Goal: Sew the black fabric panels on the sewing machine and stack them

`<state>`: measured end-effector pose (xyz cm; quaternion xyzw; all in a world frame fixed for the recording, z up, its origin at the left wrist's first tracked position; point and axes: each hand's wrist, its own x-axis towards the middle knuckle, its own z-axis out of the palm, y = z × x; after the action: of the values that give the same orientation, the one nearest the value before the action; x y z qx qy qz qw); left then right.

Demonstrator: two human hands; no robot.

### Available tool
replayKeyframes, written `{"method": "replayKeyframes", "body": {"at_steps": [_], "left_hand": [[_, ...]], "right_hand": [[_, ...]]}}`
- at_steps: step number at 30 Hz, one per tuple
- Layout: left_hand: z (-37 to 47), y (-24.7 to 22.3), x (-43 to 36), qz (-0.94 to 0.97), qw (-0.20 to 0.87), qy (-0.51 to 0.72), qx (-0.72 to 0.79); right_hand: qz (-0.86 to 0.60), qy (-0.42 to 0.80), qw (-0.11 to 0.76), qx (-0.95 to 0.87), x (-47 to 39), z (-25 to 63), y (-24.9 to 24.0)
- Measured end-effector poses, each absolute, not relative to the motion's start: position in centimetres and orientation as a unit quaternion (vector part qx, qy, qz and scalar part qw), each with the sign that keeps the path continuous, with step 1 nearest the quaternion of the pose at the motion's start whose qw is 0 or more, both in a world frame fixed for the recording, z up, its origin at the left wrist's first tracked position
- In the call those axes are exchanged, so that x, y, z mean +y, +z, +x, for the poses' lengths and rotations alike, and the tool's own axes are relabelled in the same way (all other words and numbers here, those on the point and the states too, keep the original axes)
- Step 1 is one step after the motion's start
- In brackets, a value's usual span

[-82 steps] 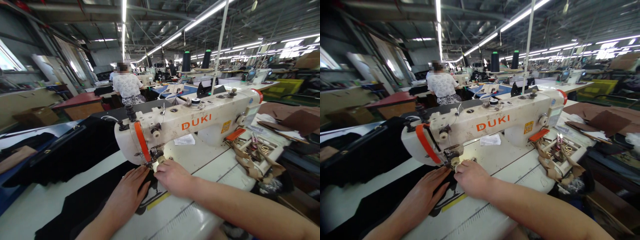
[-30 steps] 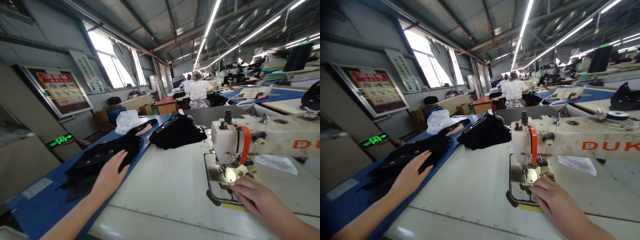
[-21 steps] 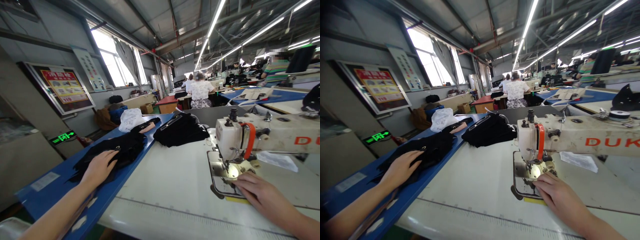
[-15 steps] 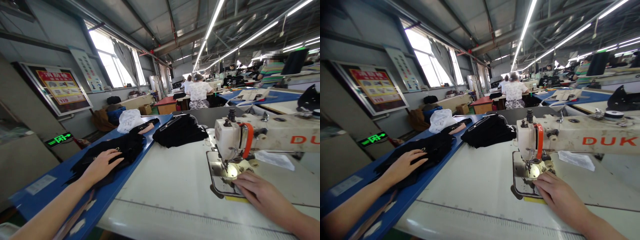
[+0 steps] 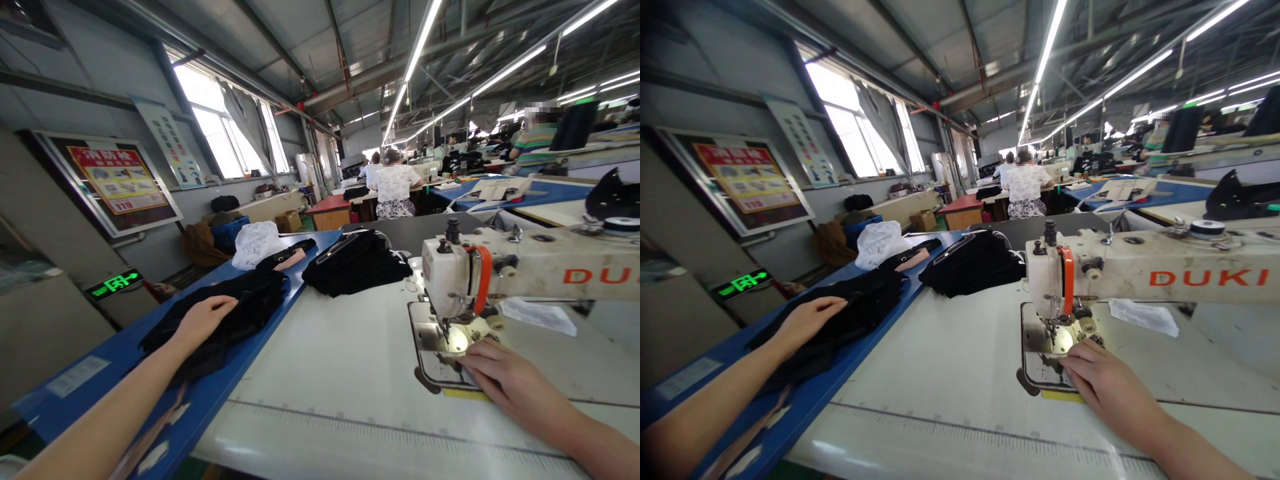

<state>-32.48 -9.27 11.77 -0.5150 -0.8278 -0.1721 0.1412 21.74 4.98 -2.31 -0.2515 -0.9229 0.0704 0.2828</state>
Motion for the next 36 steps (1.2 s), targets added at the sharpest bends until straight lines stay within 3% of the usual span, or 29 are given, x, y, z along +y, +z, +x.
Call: {"method": "replayKeyframes", "body": {"at_steps": [3, 7, 10, 14, 16, 20, 27, 34, 36], "left_hand": [[-31.6, 13.5, -9.7, -0.455, 0.179, -0.187, -0.852], [-28.9, 17.1, -10.1, -0.368, 0.312, -0.209, -0.851], [-25.3, 18.2, -9.9, -0.414, 0.37, -0.193, -0.809], [-18.1, 13.1, -9.4, -0.61, 0.327, -0.127, -0.71], [-13.7, 8.6, -9.2, -0.759, 0.307, -0.085, -0.568], [-5.5, 1.8, -8.8, -0.853, 0.286, -0.078, -0.429], [-3.6, 1.2, -5.5, -0.841, 0.191, -0.151, -0.484], [-3.7, -1.1, -3.2, -0.833, 0.107, -0.087, -0.535], [-3.1, -1.2, -2.4, -0.834, 0.093, -0.101, -0.535]], "right_hand": [[-0.256, 0.081, 0.276, -0.923, 4.9, 21.8, -2.3], [-0.256, 0.088, 0.276, -0.922, 5.0, 21.7, -2.3], [-0.255, 0.09, 0.277, -0.922, 5.1, 21.6, -2.2], [-0.258, 0.084, 0.268, -0.924, 4.9, 21.4, -1.8], [-0.262, 0.078, 0.264, -0.925, 4.8, 21.3, -1.5], [-0.271, 0.068, 0.265, -0.923, 4.7, 21.3, -0.7], [-0.277, 0.039, 0.256, -0.925, 5.1, 21.3, -0.3], [-0.338, 0.022, 0.317, -0.886, 5.9, 22.3, -0.2], [-0.403, 0.006, 0.289, -0.868, 7.1, 24.2, 0.4]]}}
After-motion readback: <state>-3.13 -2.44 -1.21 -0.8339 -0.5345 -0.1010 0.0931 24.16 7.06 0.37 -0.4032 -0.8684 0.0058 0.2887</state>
